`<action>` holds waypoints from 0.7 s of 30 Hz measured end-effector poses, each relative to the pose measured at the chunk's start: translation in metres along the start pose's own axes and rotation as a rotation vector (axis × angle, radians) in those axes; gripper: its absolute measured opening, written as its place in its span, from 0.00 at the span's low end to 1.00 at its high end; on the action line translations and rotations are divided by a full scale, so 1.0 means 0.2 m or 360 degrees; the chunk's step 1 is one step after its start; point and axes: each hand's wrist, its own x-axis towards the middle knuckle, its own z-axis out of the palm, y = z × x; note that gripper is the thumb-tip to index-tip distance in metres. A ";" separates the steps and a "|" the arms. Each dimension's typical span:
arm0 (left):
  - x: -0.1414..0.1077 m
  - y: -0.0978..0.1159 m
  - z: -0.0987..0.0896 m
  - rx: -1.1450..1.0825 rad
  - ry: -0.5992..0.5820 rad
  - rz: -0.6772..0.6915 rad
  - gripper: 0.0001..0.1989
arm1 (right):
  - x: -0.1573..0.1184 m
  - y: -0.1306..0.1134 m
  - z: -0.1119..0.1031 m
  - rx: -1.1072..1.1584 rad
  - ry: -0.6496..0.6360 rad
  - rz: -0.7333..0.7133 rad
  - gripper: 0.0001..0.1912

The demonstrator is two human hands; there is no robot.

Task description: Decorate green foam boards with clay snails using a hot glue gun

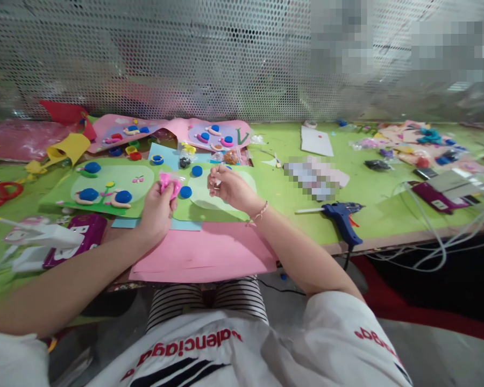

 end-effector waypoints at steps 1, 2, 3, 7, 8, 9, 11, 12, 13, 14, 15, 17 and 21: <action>0.01 0.00 0.00 -0.0010 0.0061 0.0011 0.09 | 0.00 -0.01 0.00 0.0071 0.0002 0.0029 0.05; 0.02 0.00 0.00 -0.0024 0.0106 0.0021 0.08 | 0.00 -0.01 0.01 0.0122 0.0008 0.0051 0.03; 0.03 0.00 0.00 -0.0040 0.0134 0.0028 0.08 | 0.00 -0.02 0.01 0.0159 0.0018 0.0062 0.03; 0.04 -0.02 0.00 -0.0080 0.0130 -0.0002 0.08 | -0.01 -0.01 0.00 0.0219 -0.0024 0.0029 0.08; 0.04 -0.03 0.00 -0.0086 0.0121 -0.0015 0.07 | -0.01 -0.01 -0.01 0.0211 -0.0050 0.0013 0.10; 0.04 -0.03 0.00 -0.0089 0.0113 -0.0026 0.07 | -0.01 -0.01 -0.01 0.0198 -0.0077 0.0002 0.11; 0.03 -0.03 0.00 -0.0100 0.0105 -0.0041 0.06 | -0.01 0.00 -0.01 0.0164 -0.0114 -0.0005 0.12; 0.03 -0.02 0.00 -0.0103 0.0098 -0.0046 0.05 | -0.01 0.00 0.00 0.0141 -0.0117 -0.0005 0.12; 0.03 -0.02 0.00 -0.0102 0.0092 -0.0053 0.05 | -0.01 0.00 0.00 0.0114 -0.0109 -0.0004 0.12; 0.03 -0.02 0.01 -0.0098 0.0088 -0.0062 0.05 | -0.01 -0.01 0.01 0.0082 -0.0092 -0.0001 0.12; 0.02 -0.01 0.01 -0.0091 0.0082 -0.0072 0.05 | -0.01 -0.01 0.01 0.0047 -0.0067 0.0000 0.11; 0.02 -0.01 0.01 -0.0084 0.0073 -0.0092 0.06 | -0.01 -0.01 0.01 -0.0025 -0.0029 0.0005 0.11; 0.01 0.00 0.02 -0.0129 0.0066 -0.0122 0.06 | 0.00 0.00 0.01 -0.0103 -0.0004 0.0031 0.08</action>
